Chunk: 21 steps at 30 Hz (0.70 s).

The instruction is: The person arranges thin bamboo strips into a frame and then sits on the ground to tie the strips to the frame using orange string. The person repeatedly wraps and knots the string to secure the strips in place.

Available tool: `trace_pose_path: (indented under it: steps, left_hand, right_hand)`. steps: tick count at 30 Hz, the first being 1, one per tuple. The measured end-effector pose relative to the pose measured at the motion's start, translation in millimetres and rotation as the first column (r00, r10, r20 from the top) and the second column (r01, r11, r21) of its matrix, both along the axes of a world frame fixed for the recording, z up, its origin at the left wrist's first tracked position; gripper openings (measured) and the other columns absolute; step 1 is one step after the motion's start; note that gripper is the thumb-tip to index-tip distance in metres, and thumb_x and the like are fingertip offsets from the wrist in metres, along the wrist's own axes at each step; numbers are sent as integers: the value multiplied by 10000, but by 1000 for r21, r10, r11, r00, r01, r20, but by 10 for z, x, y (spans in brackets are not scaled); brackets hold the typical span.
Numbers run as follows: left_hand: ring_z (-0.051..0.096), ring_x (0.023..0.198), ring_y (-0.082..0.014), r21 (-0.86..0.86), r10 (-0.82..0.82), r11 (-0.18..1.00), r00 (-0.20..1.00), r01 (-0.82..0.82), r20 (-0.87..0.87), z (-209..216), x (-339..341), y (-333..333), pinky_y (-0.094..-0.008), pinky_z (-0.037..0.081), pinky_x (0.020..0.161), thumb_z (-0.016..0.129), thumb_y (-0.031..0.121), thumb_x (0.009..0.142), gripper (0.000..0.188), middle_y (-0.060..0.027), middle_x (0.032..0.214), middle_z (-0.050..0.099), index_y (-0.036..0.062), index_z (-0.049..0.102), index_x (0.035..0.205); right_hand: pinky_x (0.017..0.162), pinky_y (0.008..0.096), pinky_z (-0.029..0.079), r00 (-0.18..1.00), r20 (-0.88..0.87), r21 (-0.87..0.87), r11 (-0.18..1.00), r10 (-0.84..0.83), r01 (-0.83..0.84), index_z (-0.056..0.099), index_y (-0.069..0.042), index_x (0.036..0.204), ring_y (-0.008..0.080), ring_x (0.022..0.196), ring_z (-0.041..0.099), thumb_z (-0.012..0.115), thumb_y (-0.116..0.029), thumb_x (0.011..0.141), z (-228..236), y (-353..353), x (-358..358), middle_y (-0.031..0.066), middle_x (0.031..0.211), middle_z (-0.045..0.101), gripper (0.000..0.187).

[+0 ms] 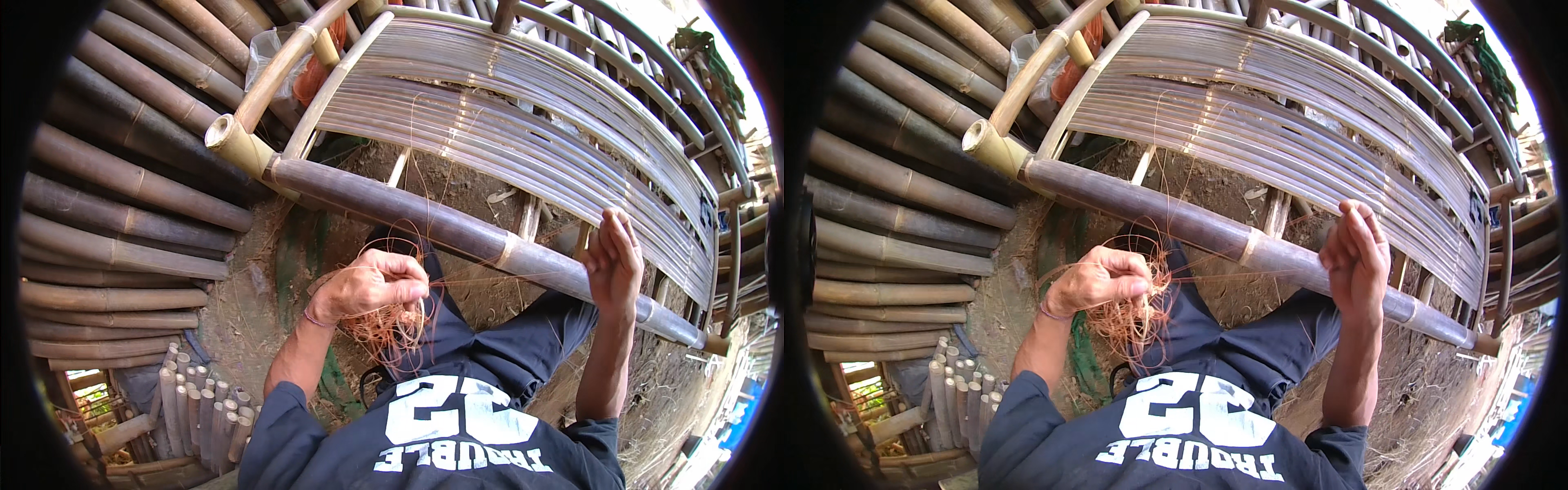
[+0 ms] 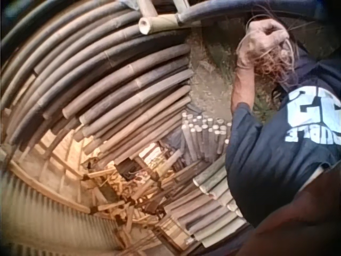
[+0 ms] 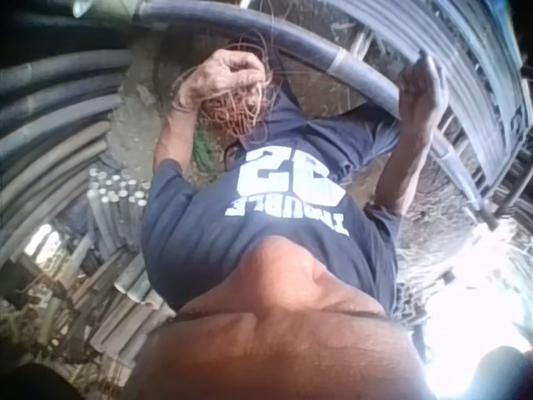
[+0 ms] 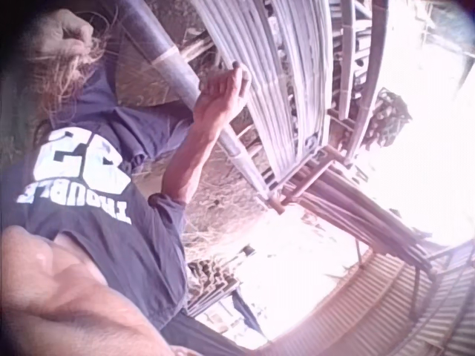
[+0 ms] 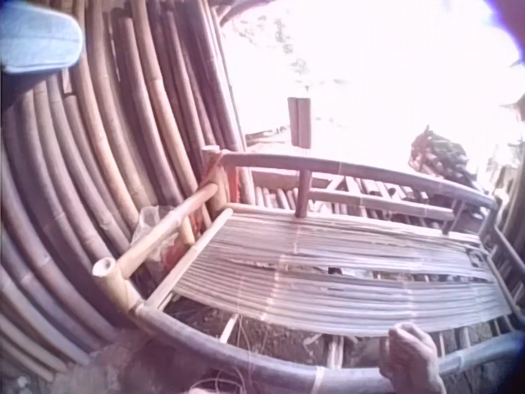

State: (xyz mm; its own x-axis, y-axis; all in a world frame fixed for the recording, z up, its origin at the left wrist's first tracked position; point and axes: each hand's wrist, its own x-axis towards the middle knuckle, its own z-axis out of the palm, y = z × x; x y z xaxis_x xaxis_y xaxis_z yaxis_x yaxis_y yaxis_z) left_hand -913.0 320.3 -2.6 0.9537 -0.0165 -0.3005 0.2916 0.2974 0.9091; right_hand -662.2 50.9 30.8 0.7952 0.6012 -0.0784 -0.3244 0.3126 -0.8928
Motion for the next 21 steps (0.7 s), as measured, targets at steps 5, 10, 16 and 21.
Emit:
trace_pose_path:
  steps: [5,10,16,21]
  left_hand:
    - [634,654,-118,-40,284,957,958,-286,-42,-91,55,-201,-243,533,611,643,121,945,179,-81,775,678,-51,688,967]
    - [662,702,-128,-48,353,932,931,-358,-96,18,175,-400,-251,557,635,625,143,965,209,-84,794,689,-55,686,993]
    - [664,696,-107,-10,369,929,926,-371,-87,-33,232,-523,-231,564,608,610,142,970,190,-87,808,693,-32,682,995]
    - [588,567,-64,99,376,923,926,-371,-37,-170,154,-403,-186,484,494,566,142,979,159,-58,738,662,8,641,937]
  right_hand:
    - [872,409,472,129,964,-242,574,232,782,546,16,1279,292,978,589,665,-207,908,-274,47,-59,148,1082,626,449]
    - [847,398,482,533,626,-671,742,568,-3,635,-38,1115,295,920,629,718,-251,863,-64,244,-925,115,969,691,340]
    - [710,379,517,631,579,-624,779,516,-66,701,-31,938,288,760,647,694,-183,875,-280,452,-1081,143,807,679,165]
    - [648,379,506,681,490,-744,668,544,2,721,-27,948,294,712,650,697,-164,874,-216,179,-675,132,771,642,158]
